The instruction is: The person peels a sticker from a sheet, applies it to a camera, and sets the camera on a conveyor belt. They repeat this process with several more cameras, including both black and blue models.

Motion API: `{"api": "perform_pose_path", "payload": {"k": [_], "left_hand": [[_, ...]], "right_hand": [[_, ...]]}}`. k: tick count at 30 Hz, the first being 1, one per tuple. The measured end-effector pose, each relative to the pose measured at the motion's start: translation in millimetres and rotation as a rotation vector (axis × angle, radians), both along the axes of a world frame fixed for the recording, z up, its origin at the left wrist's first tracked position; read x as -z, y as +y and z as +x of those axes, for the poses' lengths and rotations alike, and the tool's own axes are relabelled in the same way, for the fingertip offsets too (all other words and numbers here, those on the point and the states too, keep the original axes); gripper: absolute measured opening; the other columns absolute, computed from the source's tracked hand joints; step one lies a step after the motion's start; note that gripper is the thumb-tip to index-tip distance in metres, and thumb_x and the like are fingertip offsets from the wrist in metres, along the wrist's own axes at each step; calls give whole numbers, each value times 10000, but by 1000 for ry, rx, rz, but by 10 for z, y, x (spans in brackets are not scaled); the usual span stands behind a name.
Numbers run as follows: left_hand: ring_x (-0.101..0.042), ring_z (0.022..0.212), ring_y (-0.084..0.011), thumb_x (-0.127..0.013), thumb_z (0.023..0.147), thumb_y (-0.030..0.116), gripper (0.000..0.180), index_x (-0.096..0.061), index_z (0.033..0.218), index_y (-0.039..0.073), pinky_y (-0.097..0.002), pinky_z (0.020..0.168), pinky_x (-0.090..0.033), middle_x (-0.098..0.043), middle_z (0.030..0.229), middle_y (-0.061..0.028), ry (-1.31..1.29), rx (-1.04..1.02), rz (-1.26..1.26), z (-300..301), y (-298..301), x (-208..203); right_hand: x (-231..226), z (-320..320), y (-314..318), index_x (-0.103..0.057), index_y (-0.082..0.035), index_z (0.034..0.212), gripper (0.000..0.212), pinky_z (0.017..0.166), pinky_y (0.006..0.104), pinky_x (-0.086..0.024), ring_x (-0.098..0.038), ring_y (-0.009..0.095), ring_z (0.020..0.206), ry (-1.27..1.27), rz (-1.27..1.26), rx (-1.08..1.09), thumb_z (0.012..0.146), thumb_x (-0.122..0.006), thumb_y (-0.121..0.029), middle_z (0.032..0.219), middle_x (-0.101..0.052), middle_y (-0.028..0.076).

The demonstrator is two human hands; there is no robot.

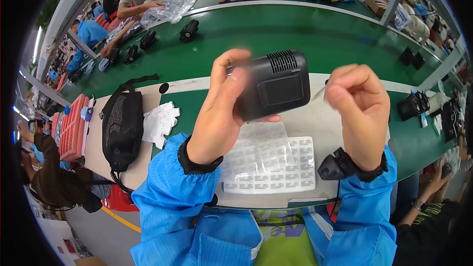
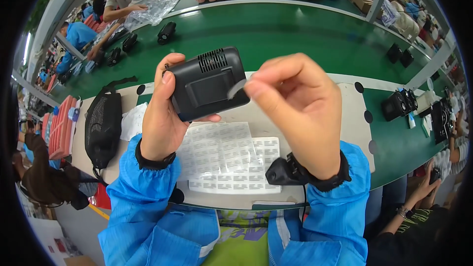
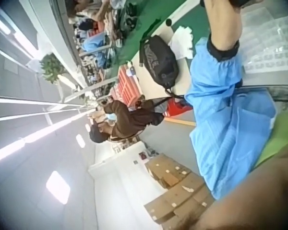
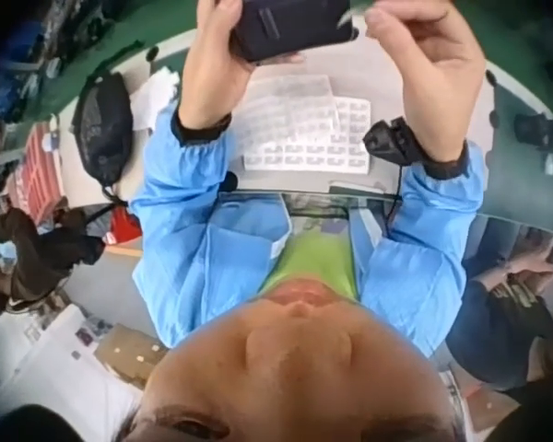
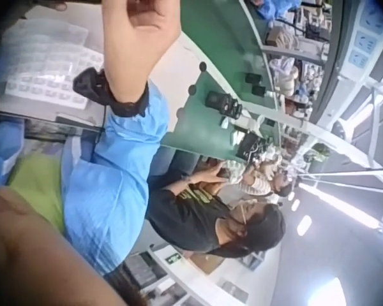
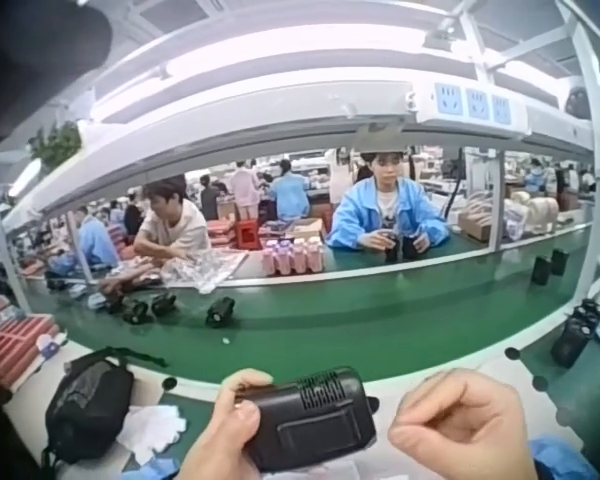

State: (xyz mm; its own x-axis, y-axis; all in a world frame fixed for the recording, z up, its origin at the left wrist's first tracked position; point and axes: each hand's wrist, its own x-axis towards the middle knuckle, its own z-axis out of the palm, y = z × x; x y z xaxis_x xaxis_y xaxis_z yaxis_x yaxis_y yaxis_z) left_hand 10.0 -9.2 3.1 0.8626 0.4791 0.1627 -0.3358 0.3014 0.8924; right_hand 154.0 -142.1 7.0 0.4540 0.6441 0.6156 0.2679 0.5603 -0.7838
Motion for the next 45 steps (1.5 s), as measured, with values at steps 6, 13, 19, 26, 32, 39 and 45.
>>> {"api": "perform_pose_path", "payload": {"k": [6,13,19,26,32,39,45], "left_hand": [[-536,1012,-250,-441,896,230,397,-239,1224,132,-385,715,-523,-439,1185,-134,-34,7,44,-60,-12,103],[-560,970,-266,-655,725,50,662,-230,1225,144,-370,699,-545,-467,1152,-144,-46,-68,192,-29,-58,169],[-558,970,-240,-624,708,-35,663,-238,1217,144,-342,708,-543,-472,1143,-134,4,-96,169,-32,-56,169],[-563,957,-221,-606,729,-37,622,-245,1203,143,-323,704,-542,-477,1136,-131,35,-132,219,-37,-41,172],[-484,1010,-164,-603,721,-88,595,-261,1175,89,-270,804,-455,-412,1102,-106,54,-105,144,-22,-55,139],[-472,1020,-159,-604,720,-84,596,-259,1175,87,-269,813,-449,-399,1106,-101,29,-123,137,-34,-50,190],[-467,1024,-156,-607,718,-82,597,-259,1174,82,-272,841,-436,-394,1111,-98,3,-138,156,-32,-52,223]], "right_hand": [[-32,-245,44,-569,21,769,79,565,181,-414,-521,62,645,120,-220,-48,732,-633,52,759,-596,59],[10,-213,64,-572,22,739,77,527,175,-405,-507,50,587,23,-252,-22,717,-642,46,708,-593,51],[46,-215,103,-577,19,712,78,512,172,-402,-491,43,544,-48,-249,17,707,-653,34,662,-586,38],[30,-210,112,-570,26,739,96,601,206,-427,-548,106,673,-73,-346,22,700,-624,95,740,-591,82],[66,-222,134,-568,26,741,97,585,197,-420,-542,95,659,-76,-349,44,701,-627,91,727,-583,67],[124,-283,197,-565,-18,685,94,492,177,-383,-494,46,543,-146,-277,204,679,-654,13,625,-584,15],[157,-303,216,-550,-28,676,112,488,185,-382,-494,57,534,-174,-266,242,672,-654,14,621,-576,20]]}}
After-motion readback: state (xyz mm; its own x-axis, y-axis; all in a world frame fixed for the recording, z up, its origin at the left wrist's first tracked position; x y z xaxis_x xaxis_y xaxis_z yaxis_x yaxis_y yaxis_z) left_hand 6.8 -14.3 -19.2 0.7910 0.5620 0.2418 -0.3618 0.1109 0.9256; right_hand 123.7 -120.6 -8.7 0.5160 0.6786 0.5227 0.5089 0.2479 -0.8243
